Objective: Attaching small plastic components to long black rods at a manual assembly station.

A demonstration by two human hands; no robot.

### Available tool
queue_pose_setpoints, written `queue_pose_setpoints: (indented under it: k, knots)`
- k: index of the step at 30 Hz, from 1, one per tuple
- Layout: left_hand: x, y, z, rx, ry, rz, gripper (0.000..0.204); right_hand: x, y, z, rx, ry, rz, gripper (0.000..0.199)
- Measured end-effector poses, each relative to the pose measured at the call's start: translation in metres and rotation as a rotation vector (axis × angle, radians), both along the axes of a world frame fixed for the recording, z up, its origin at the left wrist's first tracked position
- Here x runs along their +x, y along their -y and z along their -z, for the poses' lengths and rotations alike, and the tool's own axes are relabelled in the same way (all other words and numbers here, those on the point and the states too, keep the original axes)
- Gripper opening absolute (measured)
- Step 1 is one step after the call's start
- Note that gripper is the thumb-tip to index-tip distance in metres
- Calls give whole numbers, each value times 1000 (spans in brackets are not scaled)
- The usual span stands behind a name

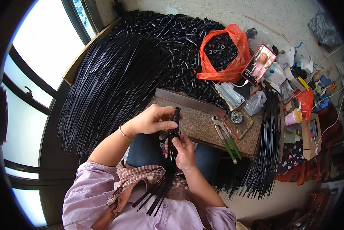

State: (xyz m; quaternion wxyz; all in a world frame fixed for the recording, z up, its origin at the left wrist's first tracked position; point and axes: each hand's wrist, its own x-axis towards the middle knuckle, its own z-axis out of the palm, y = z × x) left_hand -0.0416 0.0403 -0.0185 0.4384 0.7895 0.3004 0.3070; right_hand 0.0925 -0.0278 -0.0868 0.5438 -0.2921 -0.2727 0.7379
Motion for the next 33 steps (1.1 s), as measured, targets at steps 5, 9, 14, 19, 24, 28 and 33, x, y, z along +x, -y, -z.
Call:
queue_pose_setpoints:
  k: [5,9,14,19,24,28,33]
  knots:
    - [5,6,11,181,-138,-182,26,2,-2,5,-56,-67,4,11]
    - [0,14,27,-438,358,-85,13,-1,4,7,-4,-50,-47,12]
    - [2,26,12,-191,187,-206,18,2,4,7,-14,-85,-73,13]
    - [3,37,19,-652,571,0,35,9,0,9,39,-71,-61,12]
    - [13,45,20,41,201,-217,36,16,3,7,100,-38,-62,15]
    - [16,45,24,-206,304,-219,28,19,6,4,127,4,-86,18]
    - [27,40,47,293,409,-160,24,26,8,7,137,-13,-88,18]
